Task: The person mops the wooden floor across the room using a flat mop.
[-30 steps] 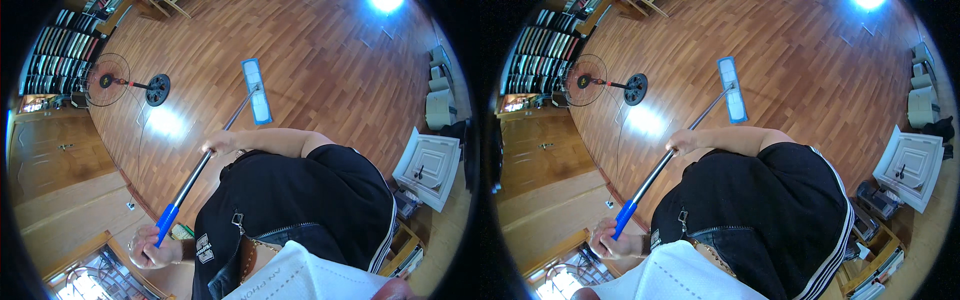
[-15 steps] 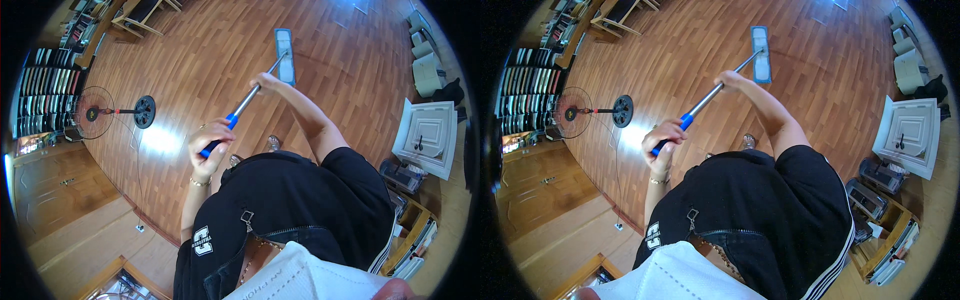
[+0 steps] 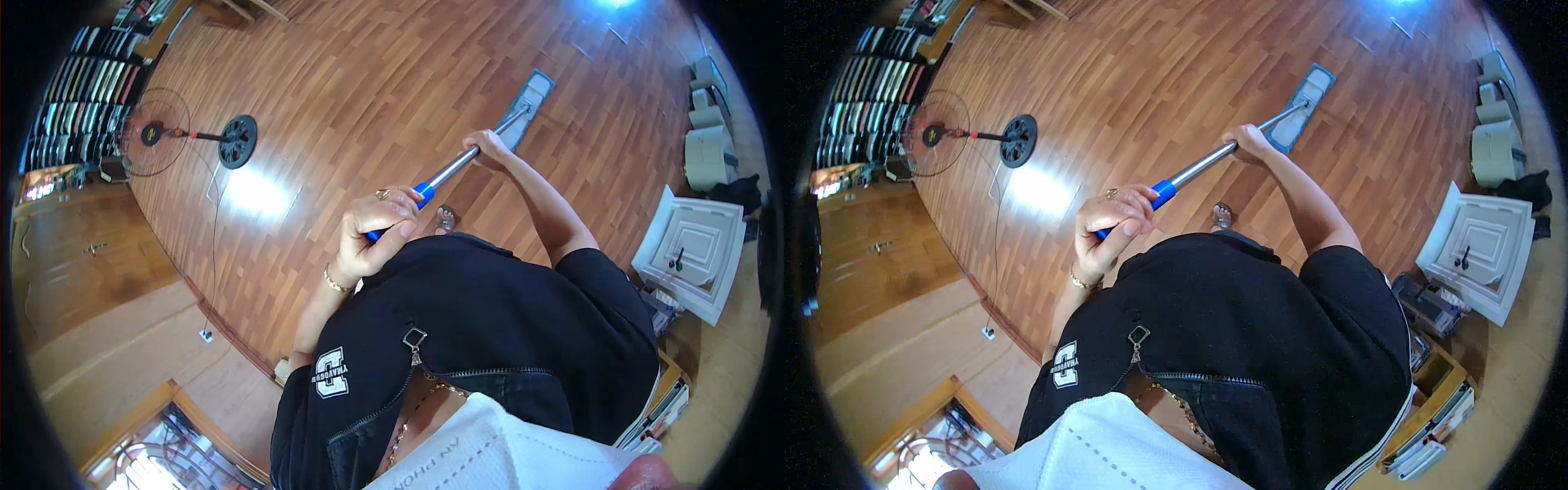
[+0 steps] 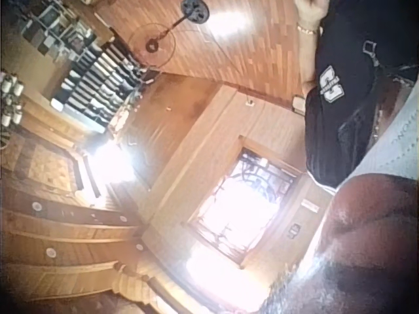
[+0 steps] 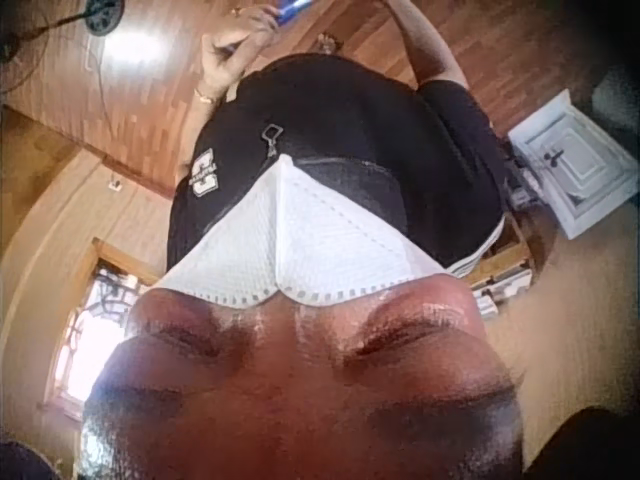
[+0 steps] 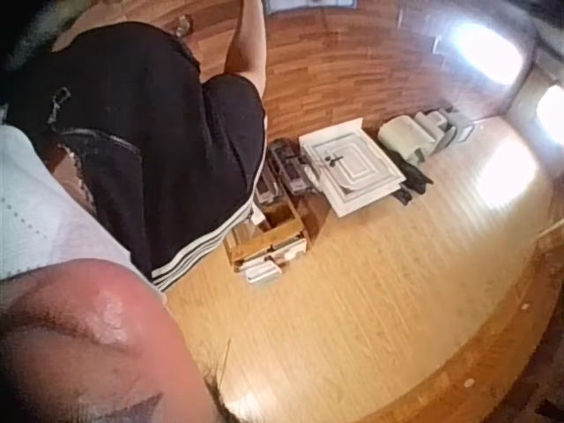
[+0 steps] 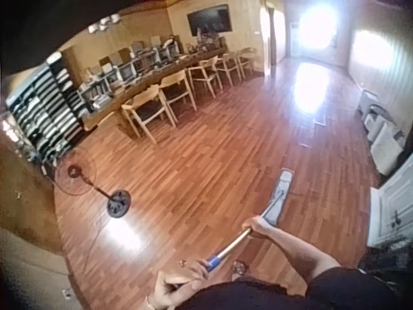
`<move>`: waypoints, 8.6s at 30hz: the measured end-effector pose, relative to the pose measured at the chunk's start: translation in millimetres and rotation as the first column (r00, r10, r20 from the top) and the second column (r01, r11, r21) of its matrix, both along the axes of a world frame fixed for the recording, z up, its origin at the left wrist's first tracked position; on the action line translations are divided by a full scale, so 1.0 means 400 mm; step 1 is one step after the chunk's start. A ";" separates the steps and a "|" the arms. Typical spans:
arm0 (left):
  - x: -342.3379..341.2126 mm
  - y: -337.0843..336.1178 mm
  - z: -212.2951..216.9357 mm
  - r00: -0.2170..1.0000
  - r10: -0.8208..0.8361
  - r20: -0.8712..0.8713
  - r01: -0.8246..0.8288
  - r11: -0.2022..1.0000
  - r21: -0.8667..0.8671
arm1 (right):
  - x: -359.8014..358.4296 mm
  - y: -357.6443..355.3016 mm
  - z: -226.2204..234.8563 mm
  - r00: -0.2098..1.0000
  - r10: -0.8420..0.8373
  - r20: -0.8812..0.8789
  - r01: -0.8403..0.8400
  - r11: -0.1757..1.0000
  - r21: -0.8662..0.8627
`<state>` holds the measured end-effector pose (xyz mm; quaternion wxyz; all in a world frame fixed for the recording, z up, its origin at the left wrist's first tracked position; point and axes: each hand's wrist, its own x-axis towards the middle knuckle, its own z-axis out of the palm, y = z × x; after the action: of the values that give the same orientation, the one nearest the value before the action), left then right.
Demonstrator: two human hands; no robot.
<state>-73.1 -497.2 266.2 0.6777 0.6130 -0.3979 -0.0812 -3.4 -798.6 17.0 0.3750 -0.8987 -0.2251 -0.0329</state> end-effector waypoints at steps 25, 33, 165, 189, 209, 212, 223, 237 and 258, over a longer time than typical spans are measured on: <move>-0.475 0.402 0.440 0.850 0.292 0.438 -0.320 0.947 -0.010 | -0.321 0.839 0.312 0.614 0.789 -0.027 -0.721 0.574 0.390; -0.302 0.226 0.192 0.791 0.544 0.281 -0.560 0.828 -0.028 | -0.322 0.567 0.778 0.806 0.561 -0.186 -0.367 0.721 0.588; -0.417 -0.375 0.215 0.949 0.134 0.285 -0.165 0.983 0.086 | -0.428 -0.194 0.283 0.985 0.129 -0.114 -0.130 0.992 -0.004; -0.308 -0.912 0.039 0.682 -0.728 -0.069 0.730 0.674 0.108 | -0.894 -0.730 0.120 0.654 -0.756 -0.010 0.752 0.652 -0.093; -0.566 -0.452 0.261 0.895 0.327 0.304 -0.348 0.937 0.019 | -0.500 -0.236 0.313 0.957 0.271 -0.108 -0.261 0.961 0.093; -0.617 -0.400 0.298 0.764 0.421 0.488 -0.513 0.856 0.063 | -0.458 -0.109 0.319 0.901 0.433 -0.017 -0.426 0.891 0.155; -0.580 -0.307 0.187 0.484 0.609 0.629 -0.835 0.537 0.122 | -0.221 0.381 0.139 0.417 0.858 0.300 -0.909 0.393 0.140; -0.265 -0.091 0.054 0.534 0.679 0.504 -0.805 0.590 0.059 | 0.120 0.438 0.068 0.676 0.706 0.213 -0.732 0.678 0.076; 0.176 -0.675 -0.103 0.901 -0.068 0.429 -0.092 0.936 0.341 | 0.189 -0.639 -0.111 0.975 -0.203 -0.087 0.191 0.973 -0.126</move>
<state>-2.5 -767.1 225.2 0.4514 0.7294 -0.5140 -0.0083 72.1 -1054.4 -27.3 0.3276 -0.9375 -0.1172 -0.0119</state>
